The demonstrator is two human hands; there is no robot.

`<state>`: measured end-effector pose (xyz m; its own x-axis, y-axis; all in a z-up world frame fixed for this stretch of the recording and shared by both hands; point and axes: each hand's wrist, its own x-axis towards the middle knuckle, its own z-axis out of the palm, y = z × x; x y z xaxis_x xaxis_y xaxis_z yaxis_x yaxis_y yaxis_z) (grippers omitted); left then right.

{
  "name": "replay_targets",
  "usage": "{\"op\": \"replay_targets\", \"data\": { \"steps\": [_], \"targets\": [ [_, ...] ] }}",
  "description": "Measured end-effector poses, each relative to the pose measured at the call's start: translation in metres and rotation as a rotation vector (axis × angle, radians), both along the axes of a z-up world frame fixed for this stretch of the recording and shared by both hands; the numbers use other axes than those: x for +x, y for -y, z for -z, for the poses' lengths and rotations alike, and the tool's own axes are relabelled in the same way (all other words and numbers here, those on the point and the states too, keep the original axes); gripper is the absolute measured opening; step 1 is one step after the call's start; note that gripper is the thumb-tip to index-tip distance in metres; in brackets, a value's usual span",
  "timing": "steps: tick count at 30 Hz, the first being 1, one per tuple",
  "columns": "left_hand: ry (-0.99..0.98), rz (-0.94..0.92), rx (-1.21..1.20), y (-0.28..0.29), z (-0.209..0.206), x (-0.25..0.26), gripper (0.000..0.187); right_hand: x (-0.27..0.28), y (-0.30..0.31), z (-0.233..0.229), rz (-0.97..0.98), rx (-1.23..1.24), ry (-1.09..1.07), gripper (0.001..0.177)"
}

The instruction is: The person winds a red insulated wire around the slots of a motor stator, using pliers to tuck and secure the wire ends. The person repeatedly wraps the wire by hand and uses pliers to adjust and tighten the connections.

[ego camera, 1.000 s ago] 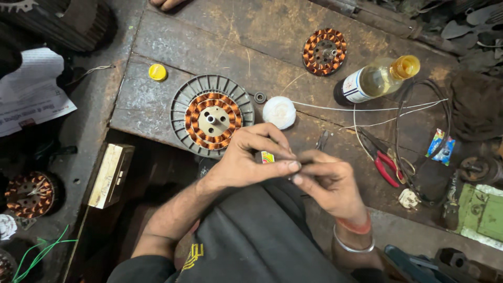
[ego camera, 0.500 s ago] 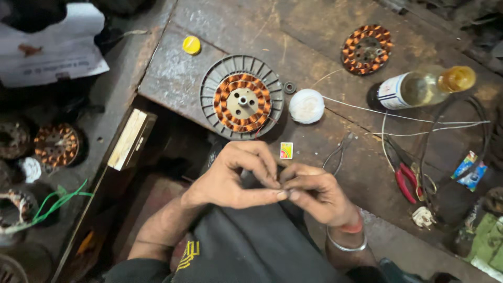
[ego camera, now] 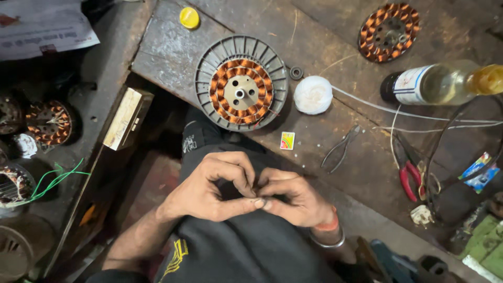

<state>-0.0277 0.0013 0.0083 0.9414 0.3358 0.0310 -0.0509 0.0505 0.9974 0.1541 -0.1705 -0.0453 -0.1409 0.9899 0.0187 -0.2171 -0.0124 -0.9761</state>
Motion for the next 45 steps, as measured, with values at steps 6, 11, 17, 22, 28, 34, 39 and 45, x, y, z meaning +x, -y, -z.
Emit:
{"op": "replay_targets", "data": {
  "steps": [6, 11, 17, 22, 28, 34, 39, 45],
  "targets": [
    [-0.032, 0.053, -0.056, -0.007, 0.004, -0.006, 0.015, -0.016, -0.008, 0.012, 0.164, 0.025, -0.052, 0.02],
    [-0.006, 0.061, -0.092, -0.024, 0.011, -0.015, 0.018, -0.041, -0.021, 0.007, 0.357, -0.062, 0.033, 0.02],
    [-0.021, -0.59, 0.051, -0.056, 0.071, -0.019, 0.017, -0.077, -0.012, 0.01, 0.926, -0.237, -0.022, 0.013],
    [-0.258, -0.761, 0.176, -0.1, 0.161, 0.005, 0.036, -0.102, -0.003, 0.007, 1.364, -0.409, -0.046, 0.011],
    [-0.307, -0.554, 0.028, -0.126, 0.198, 0.011, 0.037, -0.15, 0.013, 0.008, 1.495, -0.362, -0.171, 0.015],
    [-0.326, -0.217, 0.216, -0.182, 0.182, 0.044, 0.039, -0.149, 0.015, 0.016, 1.417, -0.442, -0.061, 0.016],
    [-0.111, -0.004, 0.531, -0.212, 0.163, 0.099, 0.035, -0.123, 0.006, 0.022, 1.342, -0.433, -0.106, 0.018],
    [0.022, 0.075, 0.702, -0.229, 0.16, 0.134, 0.032, -0.098, -0.027, 0.032, 1.204, -0.363, -0.119, 0.015]
  ]
}}
